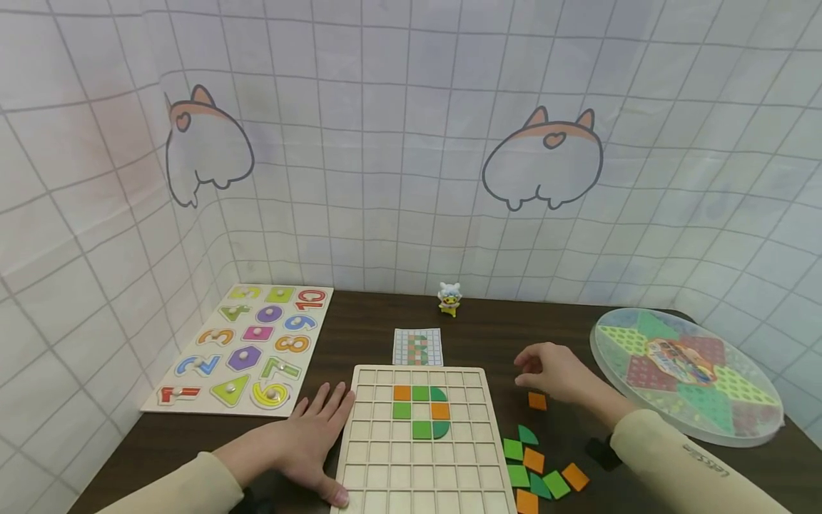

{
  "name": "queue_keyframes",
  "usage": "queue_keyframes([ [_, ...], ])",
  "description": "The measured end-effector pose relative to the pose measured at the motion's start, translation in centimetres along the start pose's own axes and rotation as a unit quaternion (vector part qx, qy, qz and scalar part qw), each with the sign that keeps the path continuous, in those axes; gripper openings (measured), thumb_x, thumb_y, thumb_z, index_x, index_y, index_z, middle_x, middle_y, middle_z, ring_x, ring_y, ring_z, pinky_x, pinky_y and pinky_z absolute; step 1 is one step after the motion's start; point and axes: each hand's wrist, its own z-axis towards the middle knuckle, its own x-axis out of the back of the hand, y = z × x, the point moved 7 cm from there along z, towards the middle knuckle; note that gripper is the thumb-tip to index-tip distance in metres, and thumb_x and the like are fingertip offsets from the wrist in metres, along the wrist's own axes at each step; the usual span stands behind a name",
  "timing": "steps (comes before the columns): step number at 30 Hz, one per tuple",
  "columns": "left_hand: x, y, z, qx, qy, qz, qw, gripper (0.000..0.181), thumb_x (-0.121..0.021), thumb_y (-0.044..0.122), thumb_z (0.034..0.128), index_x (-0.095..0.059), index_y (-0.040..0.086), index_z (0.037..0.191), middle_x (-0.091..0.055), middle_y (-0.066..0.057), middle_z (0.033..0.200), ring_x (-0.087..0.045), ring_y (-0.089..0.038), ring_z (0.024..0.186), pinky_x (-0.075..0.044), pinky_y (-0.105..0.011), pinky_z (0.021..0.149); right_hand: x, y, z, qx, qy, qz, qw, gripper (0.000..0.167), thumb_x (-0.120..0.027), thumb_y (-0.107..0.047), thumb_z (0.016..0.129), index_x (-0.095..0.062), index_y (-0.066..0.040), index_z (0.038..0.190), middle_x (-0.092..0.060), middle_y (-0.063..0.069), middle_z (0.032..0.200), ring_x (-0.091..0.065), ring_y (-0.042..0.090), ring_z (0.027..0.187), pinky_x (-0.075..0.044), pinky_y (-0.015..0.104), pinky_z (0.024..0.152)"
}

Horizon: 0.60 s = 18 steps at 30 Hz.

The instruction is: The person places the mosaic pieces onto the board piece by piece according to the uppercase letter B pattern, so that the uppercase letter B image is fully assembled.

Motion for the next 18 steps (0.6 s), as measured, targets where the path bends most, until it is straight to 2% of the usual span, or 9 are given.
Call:
queue_keyframes([
  [6, 0.4, 0.5, -0.4, 0.003, -0.001, 0.004, 1.0000, 0.147, -0.072, 0.089, 0.0610, -0.007, 0.007, 0.165, 0.000, -0.021, 0.172, 0.003, -0.047, 0.158, -0.011, -0.072, 0.120, -0.1, 3.4, -1.3, -0.019, -0.045, -0.007, 0.9988, 0.031, -0.082, -0.020, 0.088, -0.072, -0.002, 0.110, -0.072, 0.004, 0.102, -0.065, 0.017, 0.088, -0.058, 0.043, 0.084],
  [10, 0.0, -0.1, 0.0, -0.002, 0.000, 0.002, 1.0000, 0.149, -0.068, 0.093, 0.0587, -0.006, 0.009, 0.165, 0.001, -0.020, 0.172, 0.004, -0.047, 0.158, -0.010, -0.073, 0.120, -0.5, 4.1, -1.8, -0.008, -0.073, 0.020, 0.9971, 0.036, -0.086, -0.021, 0.084, -0.071, -0.002, 0.110, -0.071, 0.003, 0.101, -0.063, 0.017, 0.085, -0.057, 0.038, 0.078],
  [14, -0.2, -0.2, 0.1, -0.003, 0.001, 0.003, 1.0000, 0.150, -0.068, 0.093, 0.0580, -0.005, 0.010, 0.165, 0.002, -0.020, 0.172, 0.005, -0.047, 0.158, -0.010, -0.073, 0.119, -0.9, 4.0, -2.0, 0.003, -0.070, 0.023, 0.9973, 0.029, -0.086, -0.017, 0.083, -0.070, -0.004, 0.104, -0.068, 0.001, 0.092, -0.059, 0.015, 0.078, -0.053, 0.032, 0.070],
  [18, -0.2, -0.2, 0.2, -0.004, 0.003, 0.002, 1.0000, 0.150, -0.068, 0.093, 0.0583, -0.005, 0.009, 0.165, 0.002, -0.020, 0.172, 0.005, -0.048, 0.157, -0.010, -0.074, 0.119, -1.1, 3.8, -2.0, 0.000, -0.057, 0.003, 0.9984, 0.020, -0.082, -0.011, 0.086, -0.069, -0.005, 0.099, -0.067, 0.000, 0.087, -0.058, 0.014, 0.077, -0.054, 0.033, 0.072],
])
